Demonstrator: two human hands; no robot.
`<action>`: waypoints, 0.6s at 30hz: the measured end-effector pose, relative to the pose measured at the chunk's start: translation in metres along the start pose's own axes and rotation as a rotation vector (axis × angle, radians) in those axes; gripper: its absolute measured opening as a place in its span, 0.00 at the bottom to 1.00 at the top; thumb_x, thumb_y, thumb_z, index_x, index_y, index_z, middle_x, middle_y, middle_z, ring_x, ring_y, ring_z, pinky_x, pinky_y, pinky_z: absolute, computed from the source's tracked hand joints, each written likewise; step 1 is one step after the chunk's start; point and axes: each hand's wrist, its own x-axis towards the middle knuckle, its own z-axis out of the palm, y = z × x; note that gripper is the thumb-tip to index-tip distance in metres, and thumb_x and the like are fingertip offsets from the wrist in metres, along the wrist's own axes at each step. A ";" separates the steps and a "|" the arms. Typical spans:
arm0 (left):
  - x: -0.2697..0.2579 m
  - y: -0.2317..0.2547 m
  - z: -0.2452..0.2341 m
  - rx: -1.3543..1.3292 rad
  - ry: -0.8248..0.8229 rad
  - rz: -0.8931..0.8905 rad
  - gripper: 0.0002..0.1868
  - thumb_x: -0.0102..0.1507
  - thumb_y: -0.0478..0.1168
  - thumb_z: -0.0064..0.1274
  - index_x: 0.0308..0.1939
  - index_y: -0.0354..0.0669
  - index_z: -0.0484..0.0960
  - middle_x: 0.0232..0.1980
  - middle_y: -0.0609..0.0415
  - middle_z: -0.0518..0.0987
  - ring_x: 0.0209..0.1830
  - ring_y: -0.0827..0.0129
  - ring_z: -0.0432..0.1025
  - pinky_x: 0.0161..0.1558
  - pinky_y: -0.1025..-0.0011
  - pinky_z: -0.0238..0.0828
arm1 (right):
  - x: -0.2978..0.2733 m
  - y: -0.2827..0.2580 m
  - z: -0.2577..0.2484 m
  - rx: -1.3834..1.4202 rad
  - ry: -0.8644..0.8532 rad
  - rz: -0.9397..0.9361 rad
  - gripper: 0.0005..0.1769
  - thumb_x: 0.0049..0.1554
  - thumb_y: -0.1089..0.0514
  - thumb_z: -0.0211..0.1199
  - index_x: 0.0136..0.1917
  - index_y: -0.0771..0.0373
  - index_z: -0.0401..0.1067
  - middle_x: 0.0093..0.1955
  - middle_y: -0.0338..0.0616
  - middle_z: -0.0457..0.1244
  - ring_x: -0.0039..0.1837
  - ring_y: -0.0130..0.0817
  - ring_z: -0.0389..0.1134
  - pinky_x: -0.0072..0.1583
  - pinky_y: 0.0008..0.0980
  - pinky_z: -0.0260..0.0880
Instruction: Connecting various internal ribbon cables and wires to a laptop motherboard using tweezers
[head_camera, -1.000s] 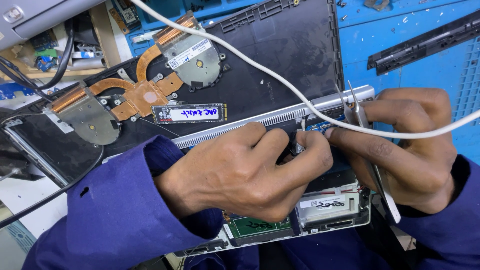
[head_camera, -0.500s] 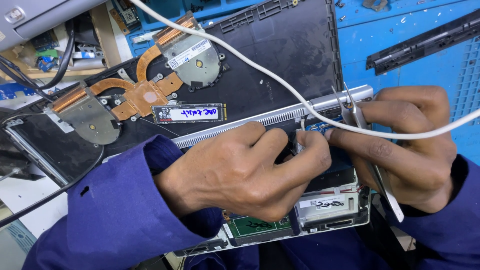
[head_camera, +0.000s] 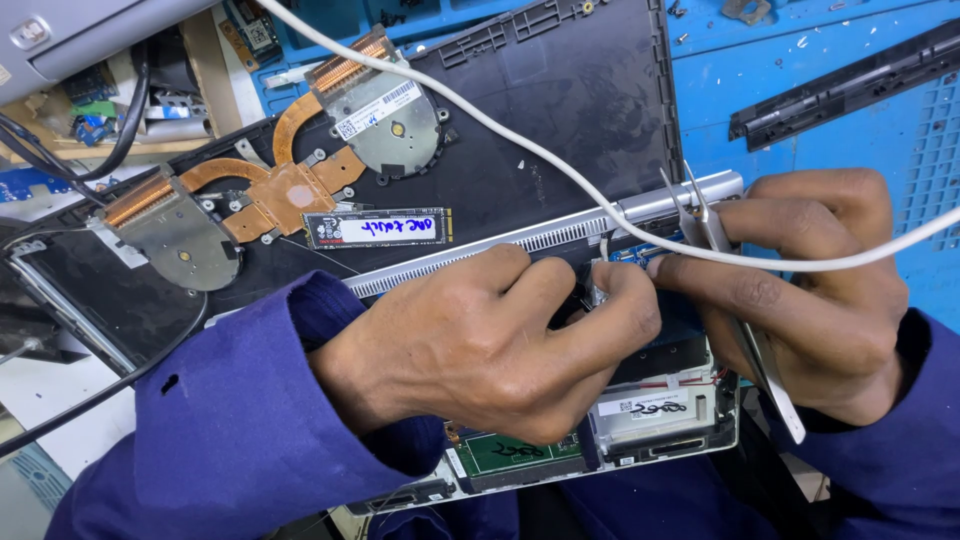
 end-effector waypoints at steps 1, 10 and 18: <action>0.000 0.000 0.000 0.000 0.000 0.000 0.12 0.68 0.32 0.39 0.34 0.41 0.79 0.47 0.54 0.76 0.25 0.72 0.52 0.26 0.73 0.49 | -0.001 0.001 0.000 0.000 0.000 0.000 0.08 0.65 0.61 0.63 0.50 0.63 0.82 0.52 0.56 0.65 0.55 0.59 0.62 0.56 0.51 0.67; -0.001 0.001 0.002 0.024 0.000 0.002 0.12 0.67 0.32 0.39 0.33 0.41 0.78 0.47 0.53 0.76 0.25 0.72 0.53 0.26 0.73 0.49 | -0.004 0.000 0.002 0.009 -0.026 0.048 0.04 0.65 0.61 0.69 0.54 0.59 0.79 0.55 0.54 0.64 0.60 0.57 0.60 0.62 0.52 0.69; 0.000 0.001 0.001 0.049 -0.002 -0.011 0.13 0.69 0.31 0.40 0.34 0.40 0.81 0.47 0.54 0.75 0.25 0.72 0.52 0.27 0.73 0.48 | -0.009 0.001 -0.001 -0.025 -0.071 0.060 0.09 0.66 0.61 0.71 0.59 0.58 0.78 0.59 0.53 0.62 0.64 0.58 0.60 0.66 0.54 0.71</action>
